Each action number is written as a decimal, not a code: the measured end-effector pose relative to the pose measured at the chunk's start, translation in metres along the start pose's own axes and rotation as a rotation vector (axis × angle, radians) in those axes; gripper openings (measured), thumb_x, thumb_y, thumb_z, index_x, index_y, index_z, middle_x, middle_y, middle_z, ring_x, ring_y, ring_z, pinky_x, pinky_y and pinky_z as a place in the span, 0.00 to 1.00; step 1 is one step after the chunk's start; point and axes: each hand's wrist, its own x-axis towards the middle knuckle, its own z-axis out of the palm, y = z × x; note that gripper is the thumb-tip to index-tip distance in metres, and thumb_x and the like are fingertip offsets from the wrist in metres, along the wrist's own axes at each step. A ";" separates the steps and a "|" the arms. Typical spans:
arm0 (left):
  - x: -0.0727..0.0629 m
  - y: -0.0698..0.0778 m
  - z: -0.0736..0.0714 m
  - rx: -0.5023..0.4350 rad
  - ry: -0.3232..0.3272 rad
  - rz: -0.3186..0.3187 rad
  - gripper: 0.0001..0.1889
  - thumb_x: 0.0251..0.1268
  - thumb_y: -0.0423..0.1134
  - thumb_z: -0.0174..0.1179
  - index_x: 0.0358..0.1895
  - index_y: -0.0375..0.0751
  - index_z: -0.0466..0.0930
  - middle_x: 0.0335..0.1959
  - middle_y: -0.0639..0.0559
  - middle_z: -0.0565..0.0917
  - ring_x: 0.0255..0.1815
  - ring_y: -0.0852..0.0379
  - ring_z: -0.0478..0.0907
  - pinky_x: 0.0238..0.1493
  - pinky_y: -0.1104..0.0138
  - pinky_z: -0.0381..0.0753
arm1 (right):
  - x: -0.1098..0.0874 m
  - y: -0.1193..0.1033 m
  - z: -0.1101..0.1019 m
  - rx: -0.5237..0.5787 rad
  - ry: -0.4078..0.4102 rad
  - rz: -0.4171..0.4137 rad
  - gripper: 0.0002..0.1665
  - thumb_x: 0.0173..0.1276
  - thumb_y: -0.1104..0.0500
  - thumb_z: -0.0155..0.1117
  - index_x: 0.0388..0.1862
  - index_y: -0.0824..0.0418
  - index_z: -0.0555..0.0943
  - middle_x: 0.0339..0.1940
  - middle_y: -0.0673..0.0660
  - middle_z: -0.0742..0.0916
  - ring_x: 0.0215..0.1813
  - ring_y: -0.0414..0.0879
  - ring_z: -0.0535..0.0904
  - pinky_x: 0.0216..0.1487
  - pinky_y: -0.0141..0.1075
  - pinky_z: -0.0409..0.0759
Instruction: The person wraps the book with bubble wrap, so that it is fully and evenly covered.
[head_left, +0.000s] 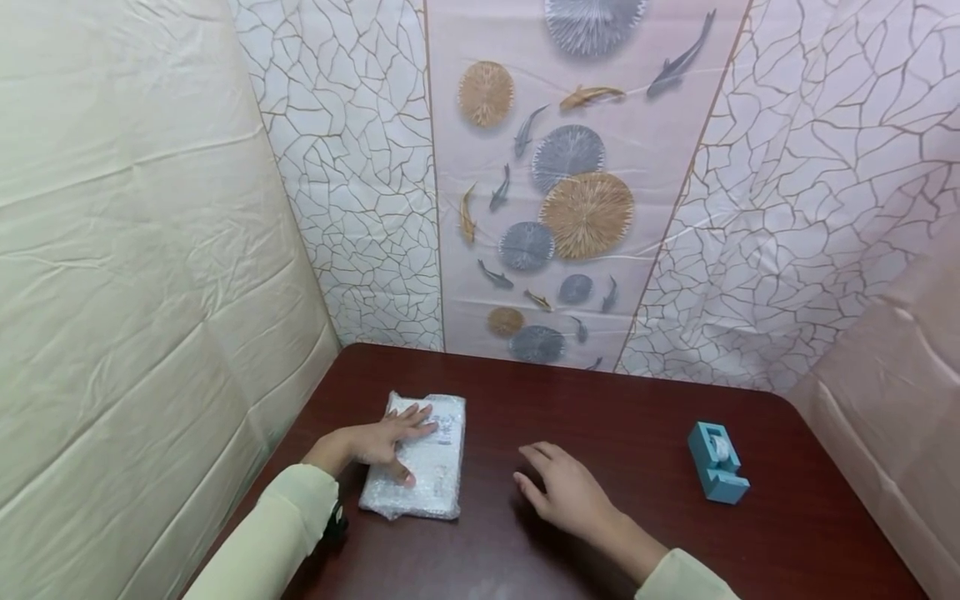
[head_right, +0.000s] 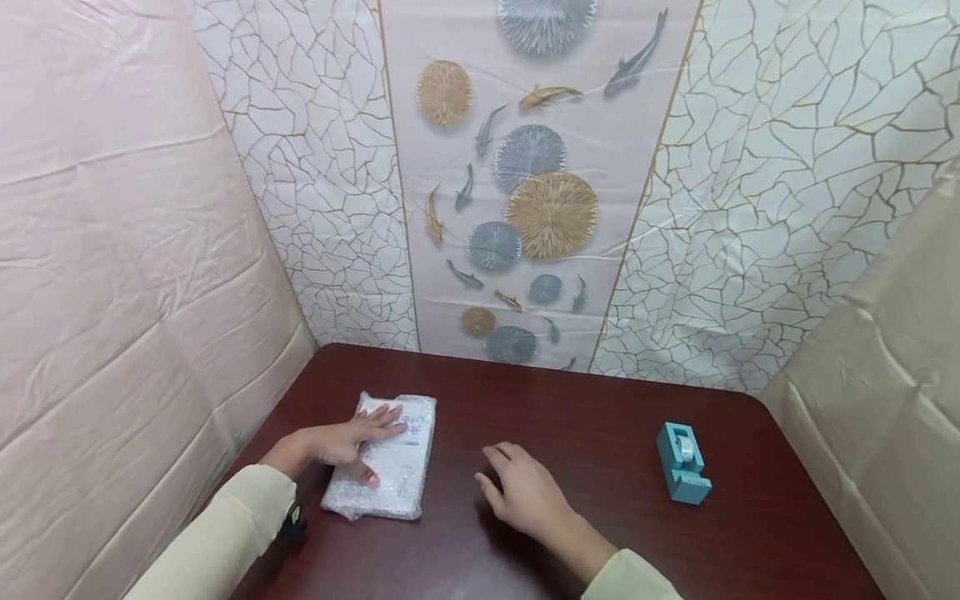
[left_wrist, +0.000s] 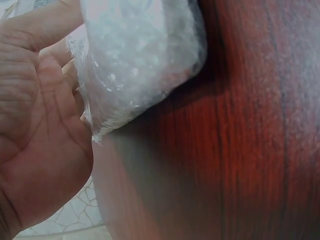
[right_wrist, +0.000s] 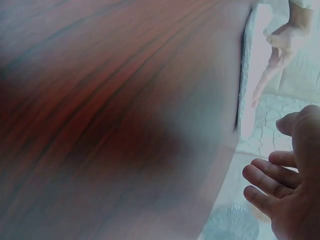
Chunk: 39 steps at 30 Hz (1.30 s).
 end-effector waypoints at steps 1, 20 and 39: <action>-0.001 0.000 -0.001 0.001 0.002 -0.001 0.60 0.61 0.54 0.82 0.91 0.43 0.54 0.95 0.41 0.38 0.95 0.33 0.29 0.90 0.31 0.30 | -0.002 0.002 -0.002 -0.005 0.015 0.007 0.24 0.76 0.52 0.75 0.65 0.64 0.88 0.58 0.60 0.92 0.60 0.56 0.90 0.60 0.52 0.90; -0.003 -0.001 0.000 -0.012 0.021 -0.003 0.60 0.61 0.54 0.82 0.91 0.44 0.55 0.95 0.42 0.38 0.95 0.33 0.30 0.90 0.31 0.30 | -0.038 0.047 -0.043 -0.076 0.106 0.126 0.18 0.71 0.55 0.81 0.55 0.61 0.91 0.48 0.58 0.92 0.49 0.53 0.91 0.48 0.52 0.92; -0.003 -0.003 0.002 -0.042 0.032 -0.014 0.60 0.61 0.53 0.82 0.91 0.45 0.54 0.95 0.44 0.37 0.95 0.33 0.28 0.89 0.29 0.29 | -0.064 0.083 -0.077 -0.120 0.143 0.291 0.17 0.73 0.55 0.79 0.51 0.67 0.91 0.43 0.60 0.88 0.43 0.55 0.84 0.39 0.52 0.86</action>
